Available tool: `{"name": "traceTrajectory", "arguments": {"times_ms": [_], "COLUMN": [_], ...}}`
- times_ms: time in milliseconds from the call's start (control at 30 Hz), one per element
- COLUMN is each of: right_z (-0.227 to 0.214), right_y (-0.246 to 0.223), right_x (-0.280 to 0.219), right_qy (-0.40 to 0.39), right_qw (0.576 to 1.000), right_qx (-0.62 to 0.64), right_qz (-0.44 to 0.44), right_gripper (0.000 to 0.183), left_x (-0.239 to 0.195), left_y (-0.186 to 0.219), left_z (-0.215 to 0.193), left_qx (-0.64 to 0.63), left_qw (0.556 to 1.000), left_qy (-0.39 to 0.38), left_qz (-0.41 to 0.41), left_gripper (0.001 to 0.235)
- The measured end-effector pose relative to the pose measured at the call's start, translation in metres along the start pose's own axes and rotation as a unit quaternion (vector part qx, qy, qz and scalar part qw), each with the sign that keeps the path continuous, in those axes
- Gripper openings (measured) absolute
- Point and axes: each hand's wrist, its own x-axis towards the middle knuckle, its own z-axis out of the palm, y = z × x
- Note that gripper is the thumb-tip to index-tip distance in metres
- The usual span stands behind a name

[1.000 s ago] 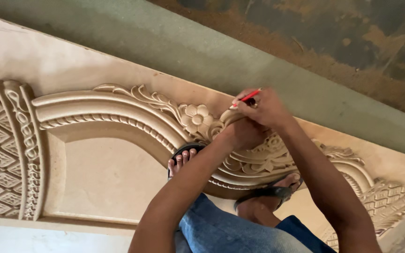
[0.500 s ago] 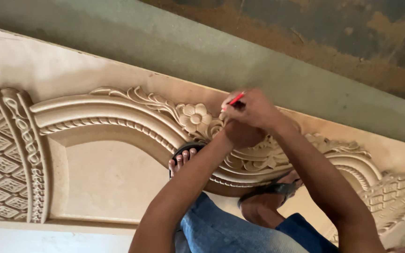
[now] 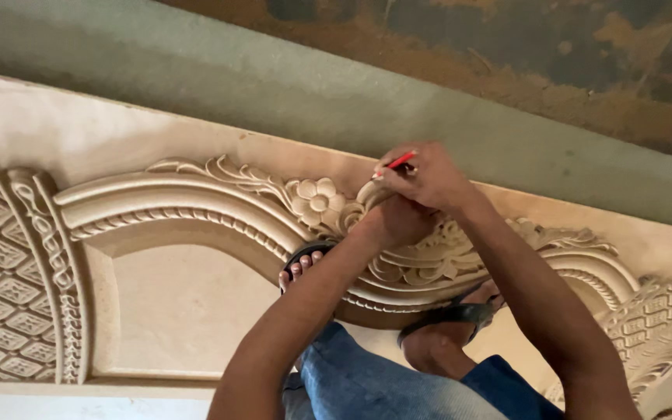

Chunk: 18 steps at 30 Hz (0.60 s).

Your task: The person uses a red-handled carving tool to refine floral and scroll details on a large, light-colored plaster wall panel. They work along the curved arch and central medallion, smoothing edges and deepening grooves.

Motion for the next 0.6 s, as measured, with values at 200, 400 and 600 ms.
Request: {"name": "traceTrajectory", "arguments": {"times_ms": [200,400,600], "right_z": [-0.049,-0.051,-0.051], "right_y": [0.010,0.021,0.023], "right_x": [-0.033,-0.038,-0.036], "right_qy": [0.091,0.077,0.030], "right_qw": [0.994,0.991,0.995], "right_qx": [0.058,0.108,0.086], "right_qz": [0.006,0.029,0.033], "right_gripper": [0.019,0.018,0.019], "left_x": [0.003,0.012,0.018], "left_y": [-0.005,-0.011,-0.002], "left_z": [-0.007,-0.017,-0.035], "left_qx": [0.134,0.083,0.037], "left_qw": [0.979,0.978,0.984], "left_qy": [0.032,-0.049,-0.086], "left_qz": [0.150,0.186,0.152], "left_gripper": [0.054,0.051,0.036]}}
